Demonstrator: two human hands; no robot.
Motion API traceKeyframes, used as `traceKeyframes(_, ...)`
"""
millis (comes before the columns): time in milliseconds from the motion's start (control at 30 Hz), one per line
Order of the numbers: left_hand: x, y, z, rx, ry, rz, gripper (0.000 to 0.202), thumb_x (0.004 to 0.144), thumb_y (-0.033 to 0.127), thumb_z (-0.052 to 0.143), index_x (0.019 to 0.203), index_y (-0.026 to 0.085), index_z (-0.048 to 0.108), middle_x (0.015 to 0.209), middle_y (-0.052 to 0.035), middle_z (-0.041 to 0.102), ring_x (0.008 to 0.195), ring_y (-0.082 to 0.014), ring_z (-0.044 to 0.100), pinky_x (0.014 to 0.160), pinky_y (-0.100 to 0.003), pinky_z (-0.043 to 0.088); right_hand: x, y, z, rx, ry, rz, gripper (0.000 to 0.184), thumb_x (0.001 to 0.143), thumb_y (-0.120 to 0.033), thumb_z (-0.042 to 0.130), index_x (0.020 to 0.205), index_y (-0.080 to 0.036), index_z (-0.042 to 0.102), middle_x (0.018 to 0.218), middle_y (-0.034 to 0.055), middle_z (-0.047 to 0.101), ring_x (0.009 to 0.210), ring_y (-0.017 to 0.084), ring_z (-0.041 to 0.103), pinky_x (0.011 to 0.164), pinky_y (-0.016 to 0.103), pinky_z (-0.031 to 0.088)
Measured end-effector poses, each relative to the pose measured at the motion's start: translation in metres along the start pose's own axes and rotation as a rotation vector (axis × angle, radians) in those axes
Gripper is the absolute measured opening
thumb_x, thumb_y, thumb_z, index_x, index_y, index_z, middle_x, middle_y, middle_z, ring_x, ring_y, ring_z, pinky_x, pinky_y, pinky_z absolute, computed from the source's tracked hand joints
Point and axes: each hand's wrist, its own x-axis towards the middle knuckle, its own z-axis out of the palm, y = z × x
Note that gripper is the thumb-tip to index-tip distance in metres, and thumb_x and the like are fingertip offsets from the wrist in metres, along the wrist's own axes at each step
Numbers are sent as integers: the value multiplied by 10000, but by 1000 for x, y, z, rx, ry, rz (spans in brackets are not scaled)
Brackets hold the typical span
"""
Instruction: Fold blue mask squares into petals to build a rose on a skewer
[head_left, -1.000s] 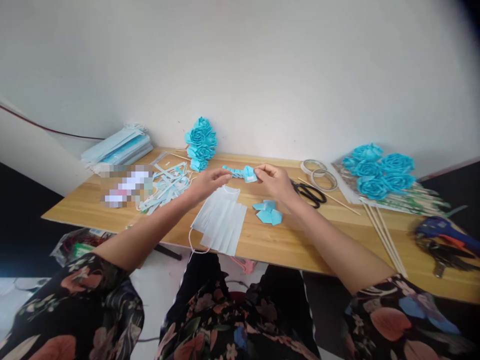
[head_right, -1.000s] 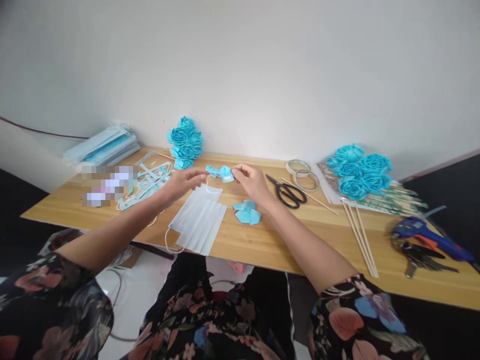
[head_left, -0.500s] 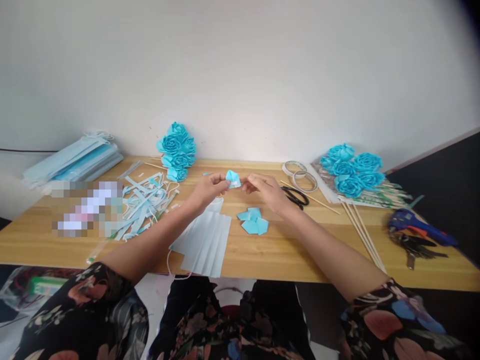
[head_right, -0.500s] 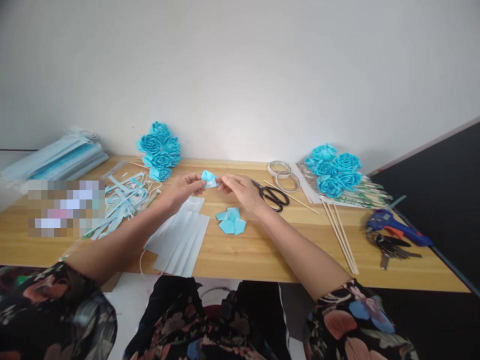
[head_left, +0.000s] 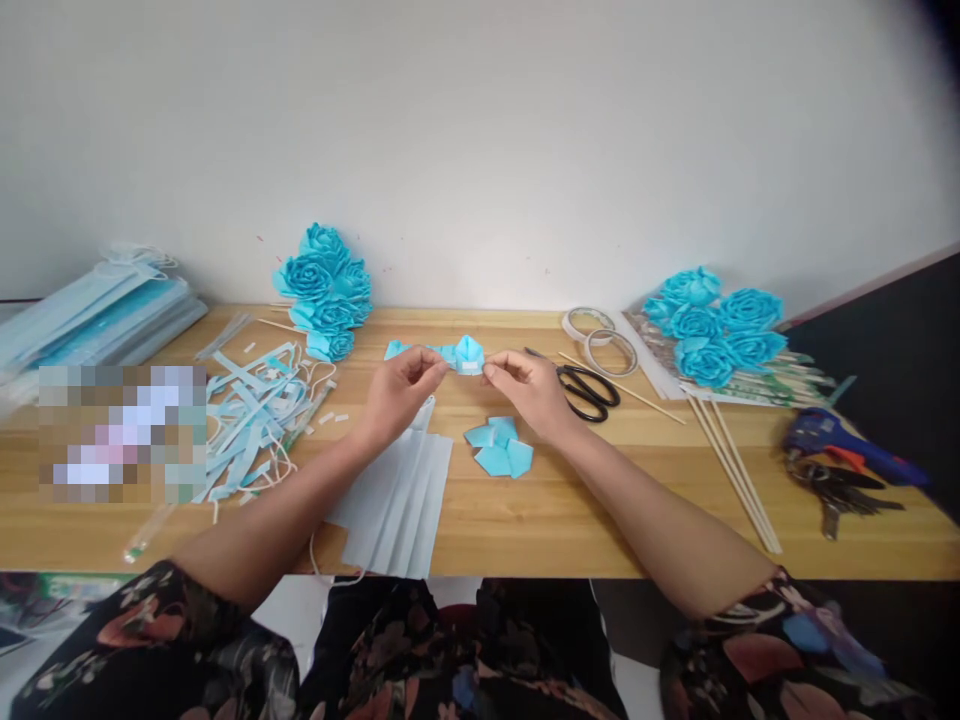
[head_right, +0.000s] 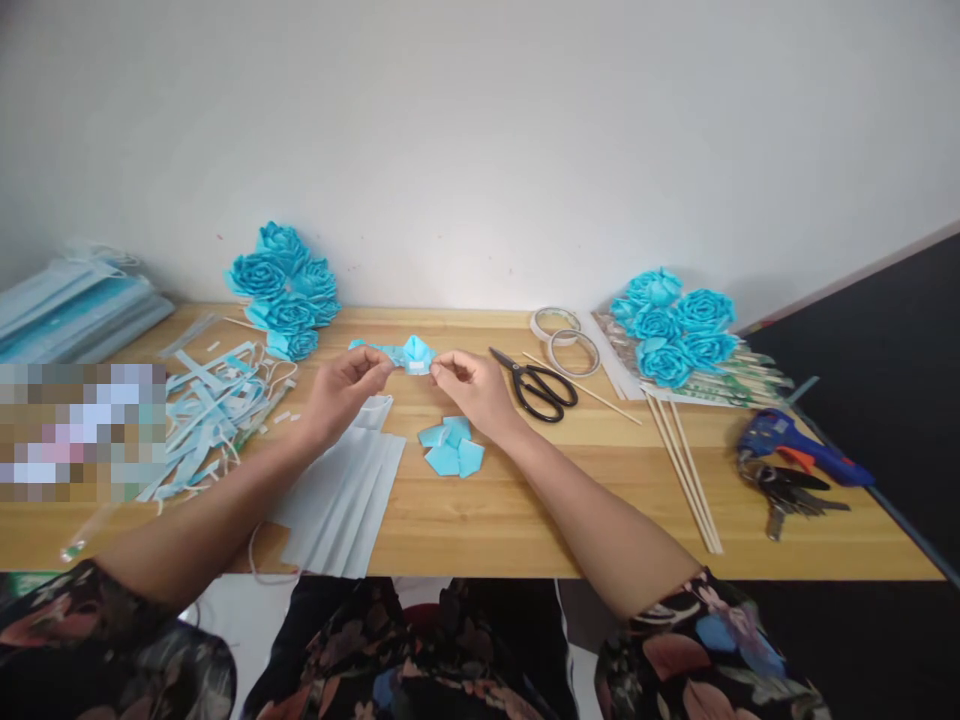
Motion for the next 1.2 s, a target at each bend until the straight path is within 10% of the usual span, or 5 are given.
traceKeyframes(167, -3, 3, 4, -122, -77, -127, 340, 770, 439, 666, 956, 167, 583, 694, 25, 542, 605, -110, 478, 559, -246, 371, -5, -4, 6, 51, -30, -4, 175, 835, -346, 605, 762, -201, 670, 735, 6, 678, 692, 147, 570, 657, 273, 426)
traceKeyframes(600, -5, 0, 9, -99, -297, -95, 286, 765, 392, 638, 651, 182, 481, 585, 50, 403, 550, -84, 316, 539, -251, 247, -8, -7, 3, 111, -166, 12, 238, 866, -426, 581, 799, -205, 638, 761, 0, 616, 742, 157, 553, 716, 289, 432)
traceKeyframes(1200, -6, -3, 12, -115, -276, -92, 281, 735, 419, 659, 694, 175, 525, 614, 42, 450, 559, -83, 369, 547, -246, 289, -8, -7, 6, 97, -201, 62, 195, 826, -392, 604, 776, -203, 607, 674, -29, 526, 649, 131, 473, 631, 276, 384)
